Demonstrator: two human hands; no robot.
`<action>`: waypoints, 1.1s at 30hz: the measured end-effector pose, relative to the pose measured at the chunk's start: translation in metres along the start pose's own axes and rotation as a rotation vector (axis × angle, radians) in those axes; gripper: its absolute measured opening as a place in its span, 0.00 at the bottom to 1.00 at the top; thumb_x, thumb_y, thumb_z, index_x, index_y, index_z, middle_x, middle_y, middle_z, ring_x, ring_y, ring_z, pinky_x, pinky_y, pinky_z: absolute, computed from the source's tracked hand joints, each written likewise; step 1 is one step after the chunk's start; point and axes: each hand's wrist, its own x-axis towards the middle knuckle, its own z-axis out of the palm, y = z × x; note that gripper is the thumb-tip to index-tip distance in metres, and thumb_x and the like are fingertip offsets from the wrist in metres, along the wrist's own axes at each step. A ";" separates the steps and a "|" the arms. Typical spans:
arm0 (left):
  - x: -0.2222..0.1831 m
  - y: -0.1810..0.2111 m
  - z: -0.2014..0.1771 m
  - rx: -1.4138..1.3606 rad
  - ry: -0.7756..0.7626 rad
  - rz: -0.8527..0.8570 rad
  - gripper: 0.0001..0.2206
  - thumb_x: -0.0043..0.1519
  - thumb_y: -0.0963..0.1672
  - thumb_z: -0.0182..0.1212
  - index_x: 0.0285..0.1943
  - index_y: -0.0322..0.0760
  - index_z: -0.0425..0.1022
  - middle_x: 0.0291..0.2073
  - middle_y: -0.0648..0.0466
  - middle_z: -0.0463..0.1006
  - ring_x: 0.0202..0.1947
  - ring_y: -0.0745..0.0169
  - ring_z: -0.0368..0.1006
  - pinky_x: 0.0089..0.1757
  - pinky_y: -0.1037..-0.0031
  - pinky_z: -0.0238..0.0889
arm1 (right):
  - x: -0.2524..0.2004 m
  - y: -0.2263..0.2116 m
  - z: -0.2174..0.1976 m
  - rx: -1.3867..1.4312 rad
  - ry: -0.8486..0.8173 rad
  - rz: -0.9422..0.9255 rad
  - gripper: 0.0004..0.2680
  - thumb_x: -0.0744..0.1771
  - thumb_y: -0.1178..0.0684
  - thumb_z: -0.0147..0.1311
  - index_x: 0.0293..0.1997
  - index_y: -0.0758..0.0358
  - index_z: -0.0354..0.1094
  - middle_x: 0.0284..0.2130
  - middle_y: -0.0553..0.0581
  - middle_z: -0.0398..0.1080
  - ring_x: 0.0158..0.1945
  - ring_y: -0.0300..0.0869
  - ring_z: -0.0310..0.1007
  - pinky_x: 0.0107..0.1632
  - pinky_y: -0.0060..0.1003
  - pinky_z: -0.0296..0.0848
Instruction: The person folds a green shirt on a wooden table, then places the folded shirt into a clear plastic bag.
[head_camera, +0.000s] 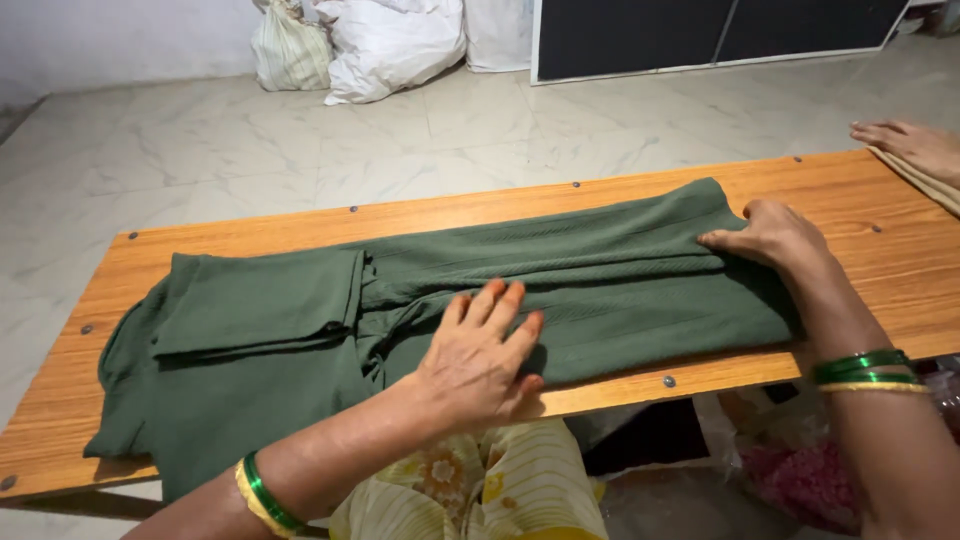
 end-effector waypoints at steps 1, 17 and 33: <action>0.000 -0.003 -0.004 0.041 -0.021 -0.025 0.36 0.55 0.56 0.60 0.67 0.32 0.63 0.67 0.24 0.56 0.68 0.21 0.49 0.57 0.34 0.43 | 0.009 0.003 0.004 -0.029 -0.058 0.032 0.32 0.56 0.35 0.72 0.54 0.76 0.72 0.47 0.76 0.75 0.50 0.62 0.77 0.52 0.51 0.74; -0.013 -0.012 0.006 -0.034 0.020 0.056 0.42 0.59 0.64 0.50 0.61 0.19 0.68 0.43 0.40 0.70 0.45 0.45 0.63 0.49 0.49 0.56 | -0.029 -0.063 0.010 -0.269 0.367 -0.299 0.14 0.66 0.48 0.54 0.57 0.54 0.74 0.60 0.62 0.71 0.64 0.54 0.67 0.64 0.53 0.69; 0.014 -0.095 -0.013 -0.042 -0.393 -0.421 0.41 0.60 0.64 0.45 0.78 0.44 0.49 0.72 0.32 0.47 0.71 0.22 0.41 0.62 0.31 0.36 | -0.010 0.004 0.009 -0.248 0.083 0.166 0.29 0.61 0.29 0.59 0.55 0.68 0.76 0.49 0.74 0.77 0.52 0.63 0.77 0.54 0.60 0.73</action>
